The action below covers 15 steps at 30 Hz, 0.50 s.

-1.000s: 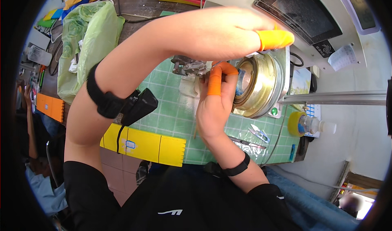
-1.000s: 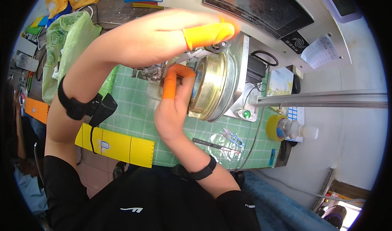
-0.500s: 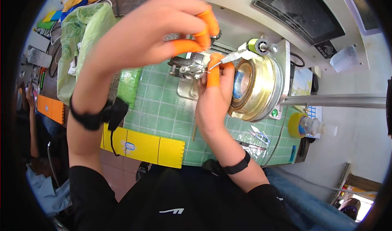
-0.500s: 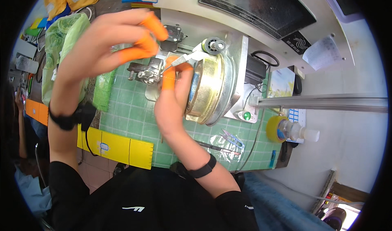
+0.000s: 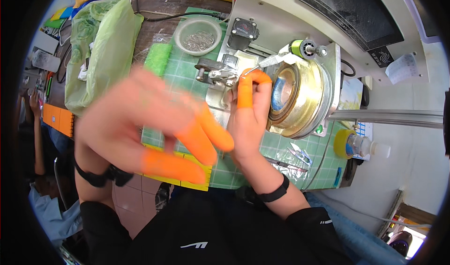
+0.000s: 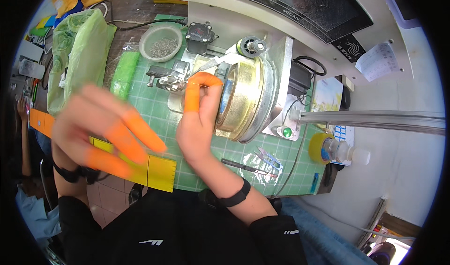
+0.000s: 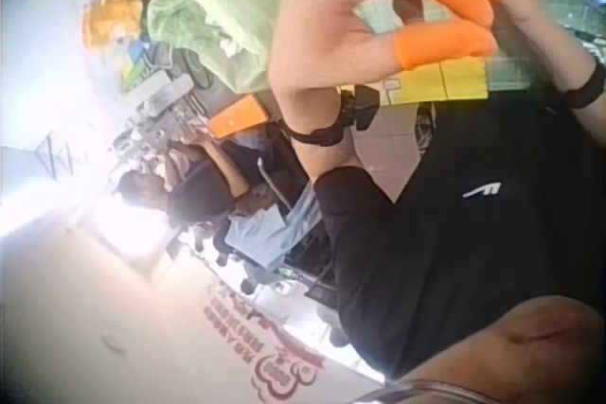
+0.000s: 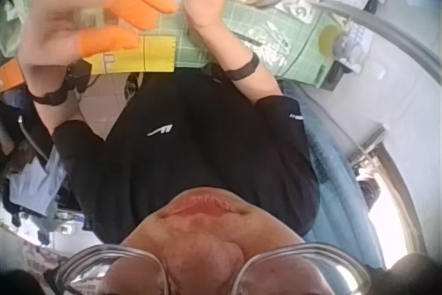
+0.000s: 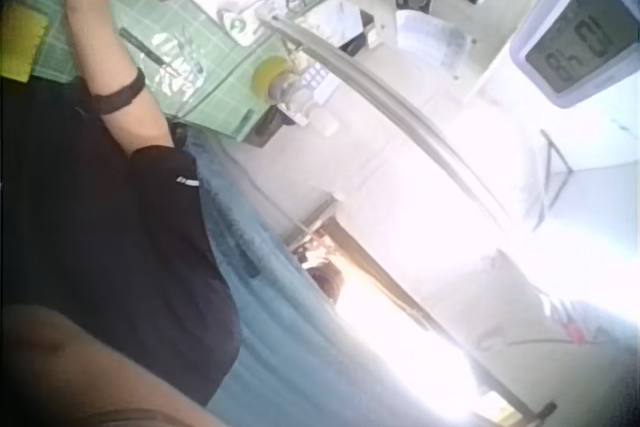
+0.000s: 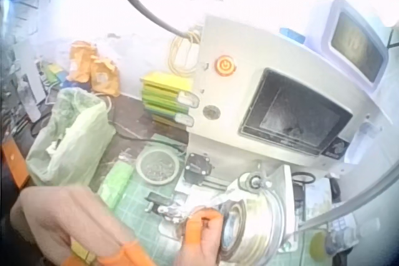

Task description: Assembling small electronic components and applying adhesive at a workbench.

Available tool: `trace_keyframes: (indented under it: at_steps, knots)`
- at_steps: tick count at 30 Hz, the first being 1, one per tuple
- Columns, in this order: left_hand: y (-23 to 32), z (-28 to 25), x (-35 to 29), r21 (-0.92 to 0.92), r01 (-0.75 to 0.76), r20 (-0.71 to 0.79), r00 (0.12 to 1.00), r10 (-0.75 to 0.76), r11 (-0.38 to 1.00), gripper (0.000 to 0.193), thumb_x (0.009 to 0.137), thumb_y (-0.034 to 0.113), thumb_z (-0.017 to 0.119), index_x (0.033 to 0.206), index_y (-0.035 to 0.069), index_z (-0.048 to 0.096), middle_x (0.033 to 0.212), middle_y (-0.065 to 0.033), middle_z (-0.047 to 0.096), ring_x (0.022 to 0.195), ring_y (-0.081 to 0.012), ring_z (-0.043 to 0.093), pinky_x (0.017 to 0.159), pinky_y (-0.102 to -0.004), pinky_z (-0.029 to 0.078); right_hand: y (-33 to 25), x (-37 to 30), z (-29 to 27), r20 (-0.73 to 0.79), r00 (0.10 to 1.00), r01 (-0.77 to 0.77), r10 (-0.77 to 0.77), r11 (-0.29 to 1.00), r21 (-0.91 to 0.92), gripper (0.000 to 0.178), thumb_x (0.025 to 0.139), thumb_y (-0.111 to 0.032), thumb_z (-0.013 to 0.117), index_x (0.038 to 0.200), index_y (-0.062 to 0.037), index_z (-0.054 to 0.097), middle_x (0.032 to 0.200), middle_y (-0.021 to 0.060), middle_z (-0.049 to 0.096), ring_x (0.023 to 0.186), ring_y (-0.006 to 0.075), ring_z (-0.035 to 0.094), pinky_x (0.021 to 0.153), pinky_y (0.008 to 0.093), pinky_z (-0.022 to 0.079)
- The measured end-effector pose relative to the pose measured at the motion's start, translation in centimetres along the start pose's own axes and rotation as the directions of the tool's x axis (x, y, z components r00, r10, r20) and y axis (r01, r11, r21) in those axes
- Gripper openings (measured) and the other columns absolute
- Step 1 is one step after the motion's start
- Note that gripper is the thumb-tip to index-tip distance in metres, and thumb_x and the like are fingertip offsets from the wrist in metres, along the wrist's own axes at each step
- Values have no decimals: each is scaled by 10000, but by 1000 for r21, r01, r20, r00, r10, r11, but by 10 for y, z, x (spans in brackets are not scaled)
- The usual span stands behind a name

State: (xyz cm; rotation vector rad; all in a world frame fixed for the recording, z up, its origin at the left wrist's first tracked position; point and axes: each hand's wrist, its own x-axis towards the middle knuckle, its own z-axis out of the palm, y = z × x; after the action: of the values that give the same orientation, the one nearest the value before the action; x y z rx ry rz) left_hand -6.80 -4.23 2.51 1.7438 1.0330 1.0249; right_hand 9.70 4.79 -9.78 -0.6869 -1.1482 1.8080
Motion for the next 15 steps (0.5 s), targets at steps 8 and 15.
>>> trace_keyframes:
  at_steps: [8, 15]
  knots:
    - [-55, -48, 81, 470, -11, 111, 993, -47, 883, 308, 836, 98, 751, 1140, 67, 715, 961, -46, 626, 735, -131, 536, 615, -267, 442, 11, 41, 13, -128, 984, 125, -122, 992, 16, 225, 1073, -191, 505, 1273, -91, 521, 982, -34, 518, 754, 49, 423, 664, 218, 363]
    - [-24, -14, 47, 783, -11, -230, 924, 306, 622, 198, 746, 80, 774, 930, 39, 712, 924, -79, 594, 788, -255, 607, 641, -341, 495, -7, 12, 2, -55, 990, -128, 131, 990, 60, 238, 1073, -196, 505, 1284, -88, 480, 1035, -5, 499, 828, 69, 439, 758, 219, 386]
